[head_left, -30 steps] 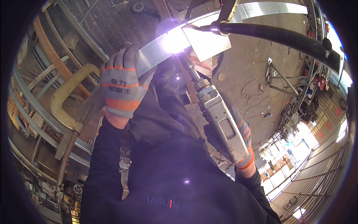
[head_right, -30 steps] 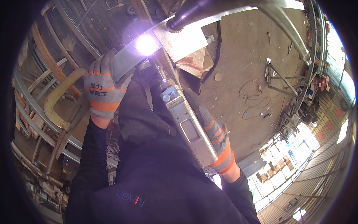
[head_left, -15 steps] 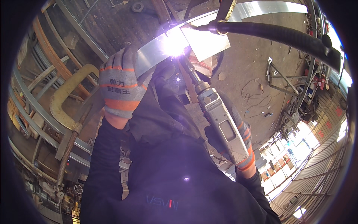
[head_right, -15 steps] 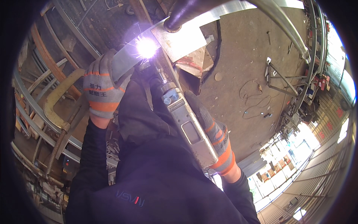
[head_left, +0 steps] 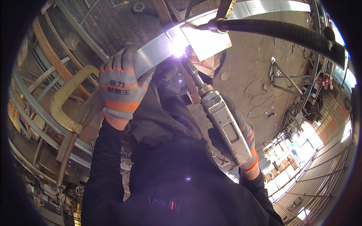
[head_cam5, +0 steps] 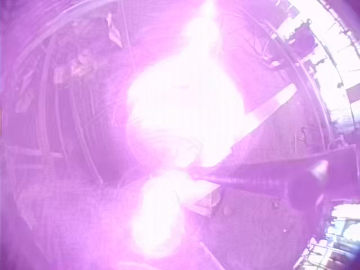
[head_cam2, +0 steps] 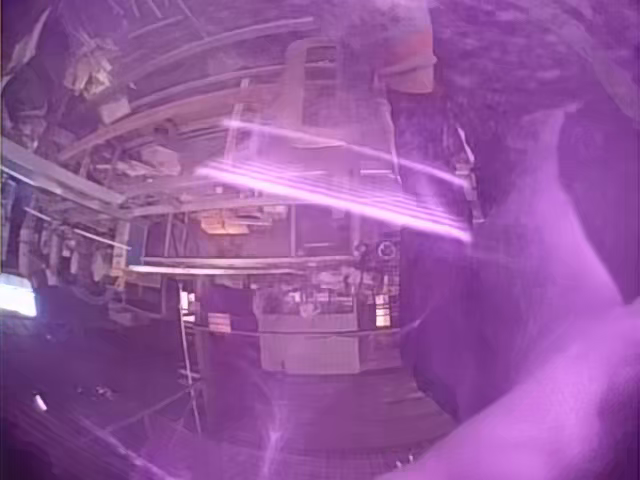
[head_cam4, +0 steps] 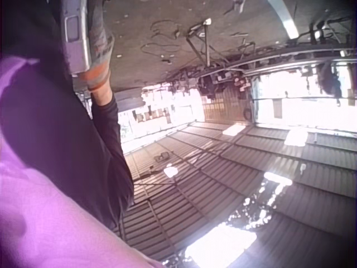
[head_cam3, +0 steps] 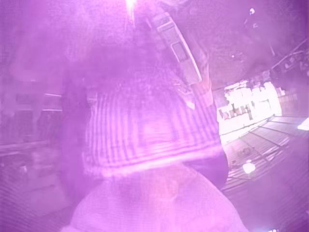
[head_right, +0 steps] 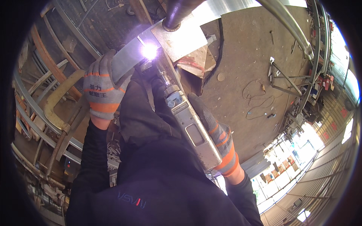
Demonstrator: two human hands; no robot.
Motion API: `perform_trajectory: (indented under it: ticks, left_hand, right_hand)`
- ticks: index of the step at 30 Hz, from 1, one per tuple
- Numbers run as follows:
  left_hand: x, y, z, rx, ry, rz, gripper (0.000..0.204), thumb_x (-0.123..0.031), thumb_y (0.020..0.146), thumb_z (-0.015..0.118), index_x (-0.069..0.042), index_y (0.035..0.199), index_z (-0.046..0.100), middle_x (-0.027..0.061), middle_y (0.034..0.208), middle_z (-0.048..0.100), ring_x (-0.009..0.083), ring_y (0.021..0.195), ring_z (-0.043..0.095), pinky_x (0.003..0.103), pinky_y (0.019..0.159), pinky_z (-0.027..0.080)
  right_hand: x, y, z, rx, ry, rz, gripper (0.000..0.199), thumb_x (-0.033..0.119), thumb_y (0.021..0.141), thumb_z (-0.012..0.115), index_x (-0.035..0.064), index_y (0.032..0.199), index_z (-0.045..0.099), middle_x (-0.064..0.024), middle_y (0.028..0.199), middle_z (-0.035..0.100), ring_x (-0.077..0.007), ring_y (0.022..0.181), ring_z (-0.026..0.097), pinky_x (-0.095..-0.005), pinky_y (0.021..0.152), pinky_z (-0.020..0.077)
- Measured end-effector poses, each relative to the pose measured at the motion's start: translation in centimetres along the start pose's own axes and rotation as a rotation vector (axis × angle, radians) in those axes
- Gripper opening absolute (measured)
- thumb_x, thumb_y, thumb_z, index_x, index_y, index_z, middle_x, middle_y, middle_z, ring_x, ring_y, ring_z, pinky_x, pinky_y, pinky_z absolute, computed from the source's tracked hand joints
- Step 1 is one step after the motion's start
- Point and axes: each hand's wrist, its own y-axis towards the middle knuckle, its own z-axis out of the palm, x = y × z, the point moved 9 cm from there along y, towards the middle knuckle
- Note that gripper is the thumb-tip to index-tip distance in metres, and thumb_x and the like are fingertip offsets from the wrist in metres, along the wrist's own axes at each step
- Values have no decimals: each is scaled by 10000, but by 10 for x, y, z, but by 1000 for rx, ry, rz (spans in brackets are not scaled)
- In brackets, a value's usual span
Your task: The person positions a curved metal sheet on a workbench, secures it with a clamp, and uses a welding torch to join the metal pieces. The person repeatedly adjusts the clamp and welds along the seam of the metal sheet.
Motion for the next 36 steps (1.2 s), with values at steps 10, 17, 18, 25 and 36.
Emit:
perform_trajectory:
  ticks: [10,17,18,25,36]
  left_hand:
    - [4,-4,6,64,30,-42,837,-449,891,943,-89,1552,575,173,1386,703,415,1260,690,563,1047,571]
    - [3,-5,7,51,16,-27,846,-442,890,945,-87,1560,570,176,1394,702,415,1259,691,565,1058,574]
    - [3,-5,6,46,18,-31,841,-440,887,947,-85,1554,577,176,1392,704,416,1259,692,563,1054,574]
    - [3,-2,4,76,4,-73,799,-403,877,952,-68,1519,613,175,1371,719,424,1247,695,547,1037,573]
    - [-35,-7,-55,-211,-269,114,789,-197,890,943,-35,1568,574,164,1512,675,338,1372,652,509,1122,539]
  right_hand:
    - [20,8,-4,-118,-137,-123,575,42,941,877,-11,1473,665,-102,1179,831,-199,975,811,-325,844,624]
    - [23,28,-1,-94,-54,-72,459,21,930,865,2,1373,744,-109,1219,843,-219,1036,825,-327,875,622]
    - [24,30,0,-90,-63,-79,459,18,932,863,2,1375,742,-109,1221,843,-219,1038,825,-326,876,622]
    - [27,33,4,-90,-59,-139,510,6,937,865,0,1424,712,-106,1228,838,-212,1080,818,-326,905,618]
    - [11,14,-8,-31,172,4,627,185,1043,805,-14,1594,580,-95,1164,823,-217,997,804,-340,836,616]
